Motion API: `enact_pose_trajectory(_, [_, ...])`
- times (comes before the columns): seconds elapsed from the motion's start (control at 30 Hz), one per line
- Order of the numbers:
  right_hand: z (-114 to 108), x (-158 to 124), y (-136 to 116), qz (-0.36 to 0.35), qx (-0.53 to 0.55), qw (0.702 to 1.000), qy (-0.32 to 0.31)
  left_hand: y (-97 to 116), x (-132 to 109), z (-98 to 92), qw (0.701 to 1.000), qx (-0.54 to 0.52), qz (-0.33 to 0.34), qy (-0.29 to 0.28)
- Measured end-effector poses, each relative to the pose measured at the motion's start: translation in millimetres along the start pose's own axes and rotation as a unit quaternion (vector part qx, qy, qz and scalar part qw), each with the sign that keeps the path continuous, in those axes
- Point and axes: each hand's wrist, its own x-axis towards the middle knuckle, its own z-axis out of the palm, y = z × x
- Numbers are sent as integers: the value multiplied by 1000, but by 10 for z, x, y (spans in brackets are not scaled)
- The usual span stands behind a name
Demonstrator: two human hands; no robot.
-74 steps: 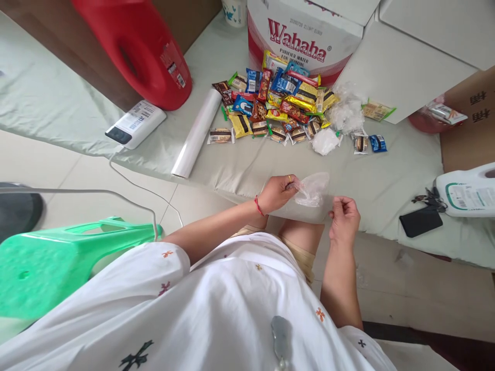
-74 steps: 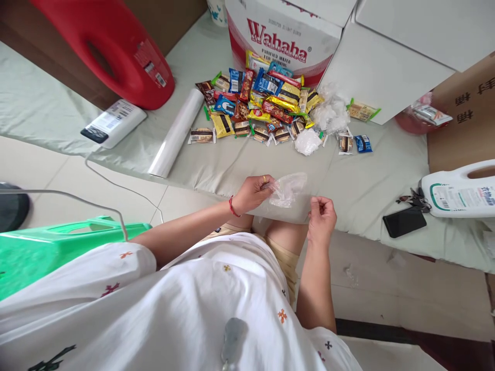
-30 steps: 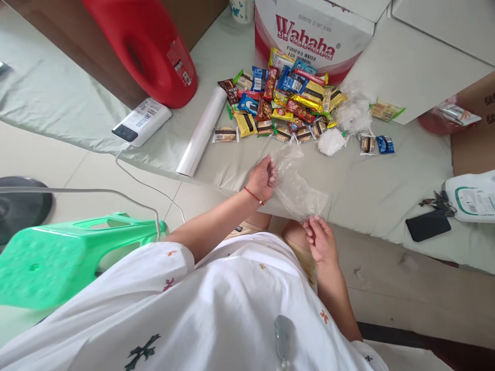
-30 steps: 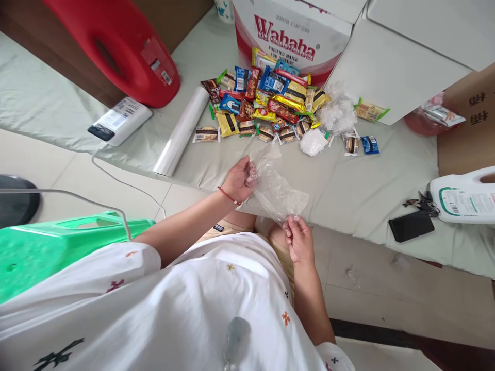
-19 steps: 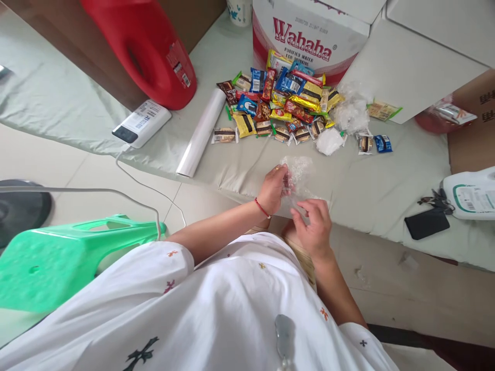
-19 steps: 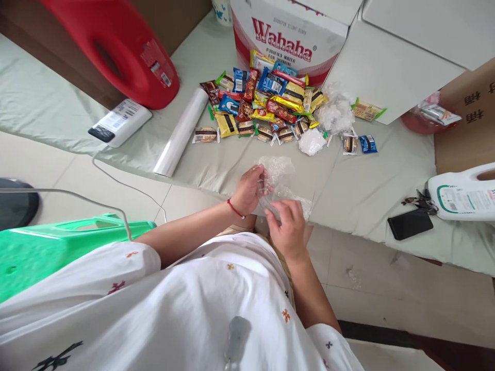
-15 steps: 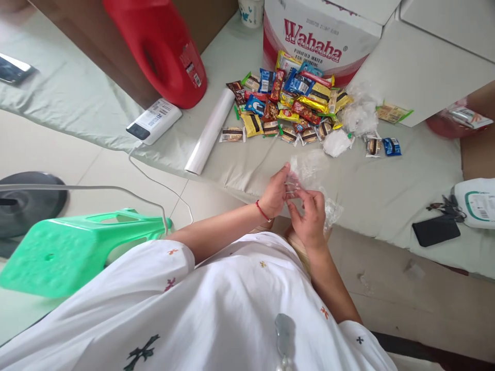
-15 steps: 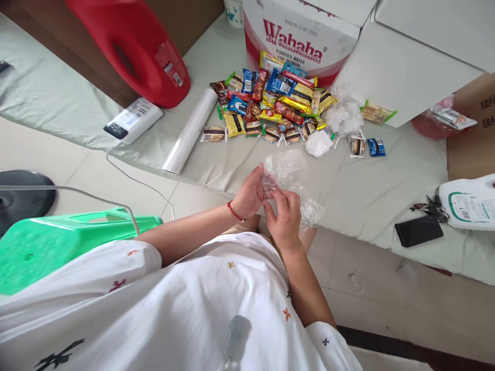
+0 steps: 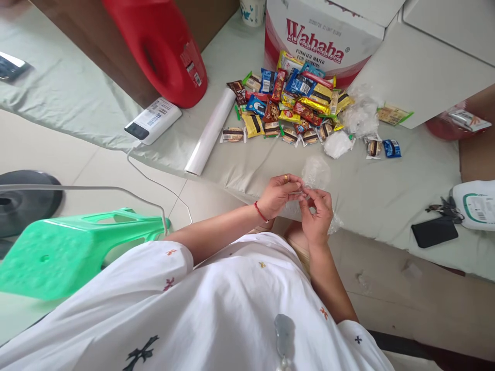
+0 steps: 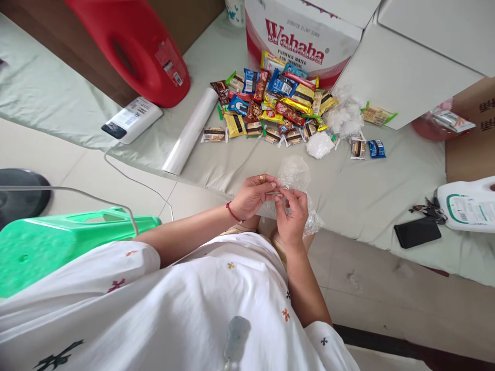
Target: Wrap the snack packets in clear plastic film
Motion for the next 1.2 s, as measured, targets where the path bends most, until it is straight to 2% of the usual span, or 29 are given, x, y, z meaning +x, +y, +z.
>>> enact_pose_trajectory(0.17, [6,13,8,37,70,997,-10,-66,23,-42,998,53,40,9])
enact_pose_trajectory(0.27, [10,35,-5,98,118,988,-7,-91,36,-66,989,115,88,6])
enact_pose_trajectory(0.37, [32,80,0,192,211,958,21,-126,48,-101,970,198,139,-8])
enact_pose_trajectory(0.43, [54,115,14,228,260,937,42,-154,53,-123,957,239,161,-19])
enact_pose_trajectory(0.5, [75,141,29,233,281,930,54,-177,50,-134,958,237,157,-30])
enact_pose_trajectory(0.63, [90,143,49,219,265,937,55,-186,28,-109,978,176,102,-48])
enact_pose_trajectory(0.77, [73,115,72,189,186,962,58,-200,48,-61,963,226,142,-45])
enact_pose_trajectory(0.83, [54,107,78,183,154,969,57,-212,81,-55,963,227,137,-40])
enact_pose_trajectory(0.97, [-9,104,46,203,196,957,62,-198,138,-94,981,182,66,-22])
enact_pose_trajectory(1.03, [-49,104,17,216,238,945,69,-176,138,-117,981,182,59,-15])
enact_pose_trajectory(1.1, [-83,104,-7,224,249,939,73,-157,110,-120,976,201,79,-16])
enact_pose_trajectory(1.2, [-109,98,-16,218,203,952,66,-141,33,-72,949,268,165,-25])
